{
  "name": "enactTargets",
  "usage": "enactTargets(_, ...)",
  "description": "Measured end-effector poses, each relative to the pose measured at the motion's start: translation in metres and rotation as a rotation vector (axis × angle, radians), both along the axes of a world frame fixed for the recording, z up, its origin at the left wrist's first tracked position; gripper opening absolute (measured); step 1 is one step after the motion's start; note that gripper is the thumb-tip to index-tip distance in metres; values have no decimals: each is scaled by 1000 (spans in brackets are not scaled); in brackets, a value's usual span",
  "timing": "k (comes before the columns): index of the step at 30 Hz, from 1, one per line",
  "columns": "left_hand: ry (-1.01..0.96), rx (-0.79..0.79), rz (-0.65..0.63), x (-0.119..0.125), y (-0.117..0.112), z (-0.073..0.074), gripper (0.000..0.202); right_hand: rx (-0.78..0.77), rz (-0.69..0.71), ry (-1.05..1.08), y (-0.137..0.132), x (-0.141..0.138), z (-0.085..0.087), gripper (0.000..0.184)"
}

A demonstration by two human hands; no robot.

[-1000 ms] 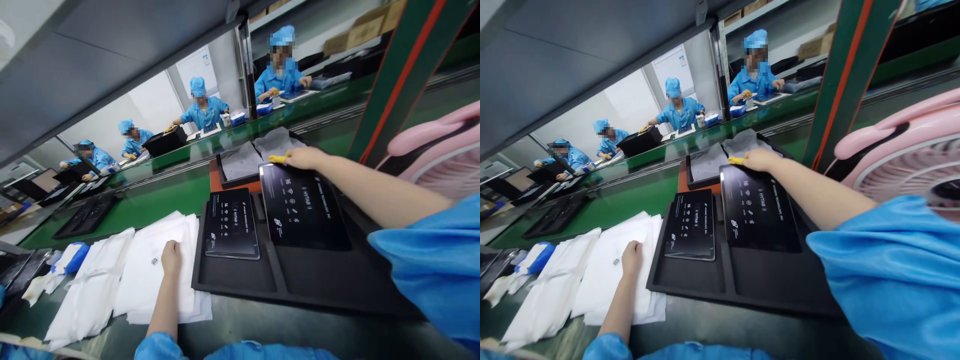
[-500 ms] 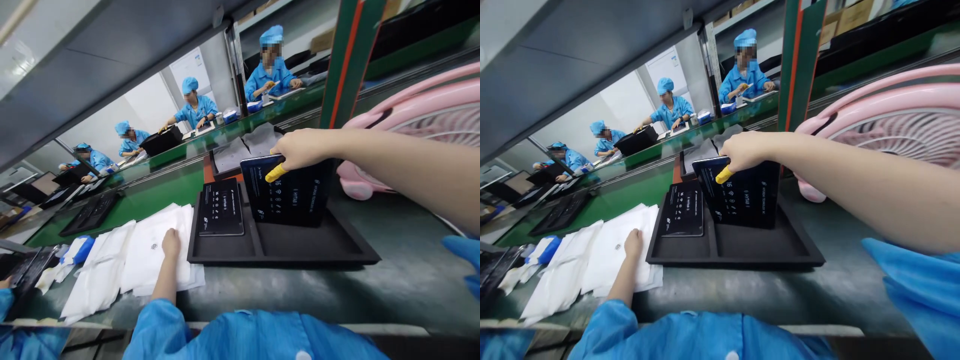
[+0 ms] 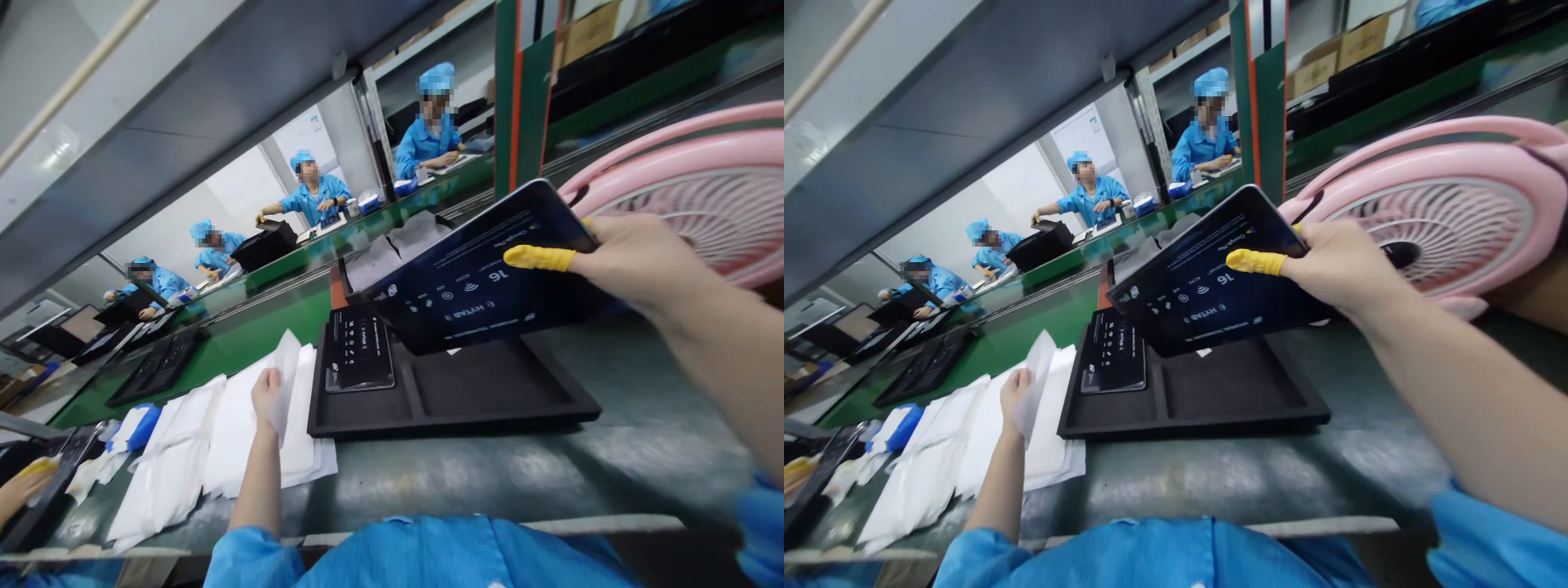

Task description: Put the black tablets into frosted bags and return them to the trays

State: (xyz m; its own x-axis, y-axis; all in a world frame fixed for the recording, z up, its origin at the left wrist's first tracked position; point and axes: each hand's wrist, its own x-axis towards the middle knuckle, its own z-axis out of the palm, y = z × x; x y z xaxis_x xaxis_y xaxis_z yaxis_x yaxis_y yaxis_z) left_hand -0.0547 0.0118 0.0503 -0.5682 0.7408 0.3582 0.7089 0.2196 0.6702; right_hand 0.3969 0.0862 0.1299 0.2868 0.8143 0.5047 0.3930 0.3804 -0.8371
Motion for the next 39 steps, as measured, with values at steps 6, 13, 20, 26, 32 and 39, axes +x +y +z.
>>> enactTargets(6,-227,-106,-384,103,-1,-33,21,37,82,363,-43,-52,-44,36)
enactTargets(13,-605,43,-233,99,4,-40,21,-201,219,347,-66,-101,-89,41)
enactTargets(20,-273,369,-166,80,-5,23,23,-131,482,234,-81,-123,-99,27)
enactTargets(26,196,67,-618,116,-33,21,30,-252,471,458,-70,-130,-104,29)
enactTargets(32,242,-11,-834,131,-18,-3,29,-197,255,863,-49,-121,-104,41)
enactTargets(39,351,58,-1035,214,24,52,26,-166,364,620,-49,-161,-112,34)
